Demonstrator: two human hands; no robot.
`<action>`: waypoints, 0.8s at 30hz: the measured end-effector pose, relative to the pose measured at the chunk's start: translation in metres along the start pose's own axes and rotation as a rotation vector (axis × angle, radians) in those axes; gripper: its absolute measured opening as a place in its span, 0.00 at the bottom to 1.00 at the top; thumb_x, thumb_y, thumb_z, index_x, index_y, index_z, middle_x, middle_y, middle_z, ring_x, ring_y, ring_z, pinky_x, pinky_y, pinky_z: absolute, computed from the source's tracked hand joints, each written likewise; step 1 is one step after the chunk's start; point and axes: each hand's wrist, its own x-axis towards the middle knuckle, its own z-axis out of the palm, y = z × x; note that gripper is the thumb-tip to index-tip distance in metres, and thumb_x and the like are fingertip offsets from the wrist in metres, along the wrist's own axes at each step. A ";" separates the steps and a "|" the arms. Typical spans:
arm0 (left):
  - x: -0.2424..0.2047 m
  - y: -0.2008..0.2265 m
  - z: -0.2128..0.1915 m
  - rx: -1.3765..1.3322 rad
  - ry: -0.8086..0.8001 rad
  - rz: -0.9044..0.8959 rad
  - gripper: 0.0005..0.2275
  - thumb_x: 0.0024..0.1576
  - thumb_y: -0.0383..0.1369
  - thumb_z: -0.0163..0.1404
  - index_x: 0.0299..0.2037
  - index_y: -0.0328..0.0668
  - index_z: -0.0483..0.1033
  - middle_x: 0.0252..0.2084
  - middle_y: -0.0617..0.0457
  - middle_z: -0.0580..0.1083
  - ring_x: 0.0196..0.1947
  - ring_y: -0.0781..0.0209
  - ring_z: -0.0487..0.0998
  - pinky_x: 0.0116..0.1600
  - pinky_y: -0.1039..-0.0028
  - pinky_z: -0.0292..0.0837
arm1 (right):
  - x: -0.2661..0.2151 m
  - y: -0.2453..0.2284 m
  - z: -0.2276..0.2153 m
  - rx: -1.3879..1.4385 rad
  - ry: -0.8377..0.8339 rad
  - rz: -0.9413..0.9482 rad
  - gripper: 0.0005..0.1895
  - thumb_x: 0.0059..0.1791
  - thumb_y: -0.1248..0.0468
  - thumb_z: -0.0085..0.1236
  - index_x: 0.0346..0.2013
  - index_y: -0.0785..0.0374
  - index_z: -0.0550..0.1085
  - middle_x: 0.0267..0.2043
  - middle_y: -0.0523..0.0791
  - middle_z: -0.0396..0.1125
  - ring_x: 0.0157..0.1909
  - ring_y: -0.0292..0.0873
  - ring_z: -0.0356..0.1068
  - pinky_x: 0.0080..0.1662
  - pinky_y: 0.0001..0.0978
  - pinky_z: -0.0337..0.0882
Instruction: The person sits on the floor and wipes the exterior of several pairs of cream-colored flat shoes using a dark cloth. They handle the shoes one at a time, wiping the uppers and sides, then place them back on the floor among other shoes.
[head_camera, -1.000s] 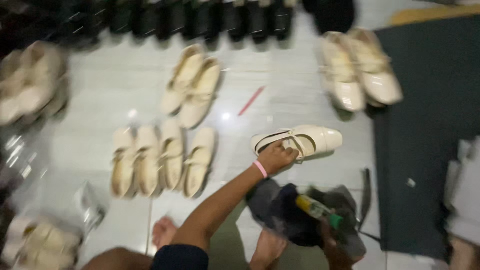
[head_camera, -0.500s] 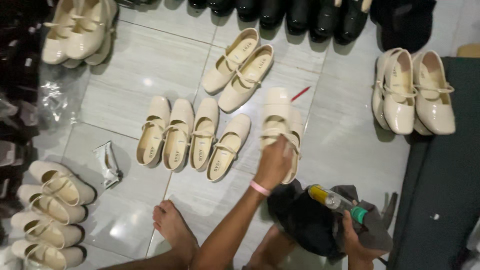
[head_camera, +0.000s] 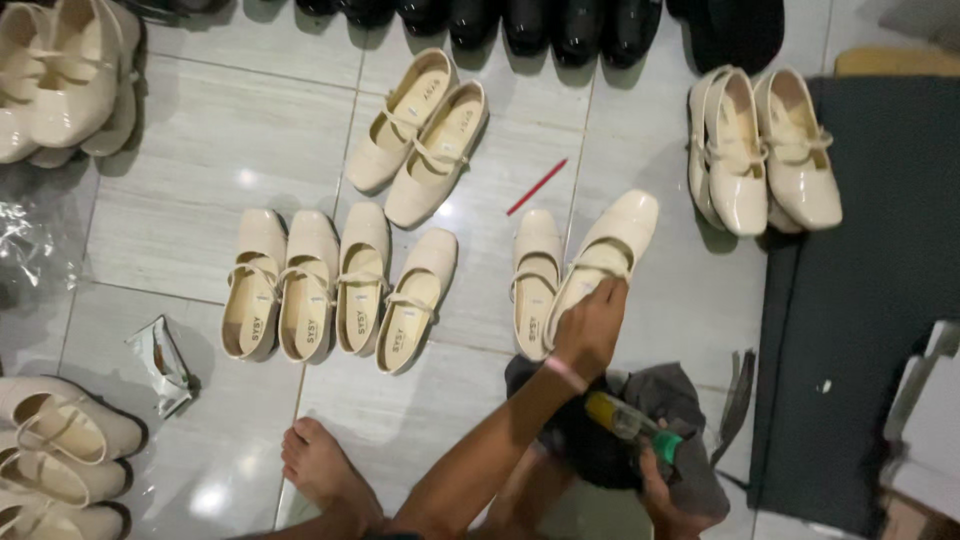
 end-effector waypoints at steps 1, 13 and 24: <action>-0.003 -0.002 -0.008 0.021 0.020 0.047 0.14 0.58 0.19 0.46 0.55 0.33 0.67 0.48 0.38 0.73 0.41 0.37 0.79 0.43 0.52 0.76 | 0.004 -0.002 0.004 0.007 -0.001 0.007 0.19 0.47 0.61 0.65 0.48 0.72 0.78 0.44 0.56 0.75 0.43 0.51 0.77 0.50 0.39 0.75; -0.025 -0.117 -0.019 0.038 0.146 -0.318 0.21 0.54 0.19 0.45 0.60 0.24 0.66 0.60 0.27 0.65 0.45 0.34 0.76 0.48 0.53 0.75 | 0.051 -0.055 0.014 0.169 -0.026 0.007 0.16 0.45 0.67 0.70 0.45 0.71 0.77 0.39 0.51 0.74 0.36 0.45 0.74 0.42 0.30 0.72; -0.126 -0.142 -0.165 0.312 0.434 -0.407 0.11 0.54 0.30 0.60 0.45 0.35 0.79 0.54 0.42 0.74 0.56 0.42 0.73 0.59 0.56 0.70 | 0.085 -0.083 0.024 0.318 -0.193 0.057 0.09 0.43 0.72 0.70 0.33 0.68 0.75 0.33 0.51 0.69 0.26 0.46 0.67 0.30 0.33 0.66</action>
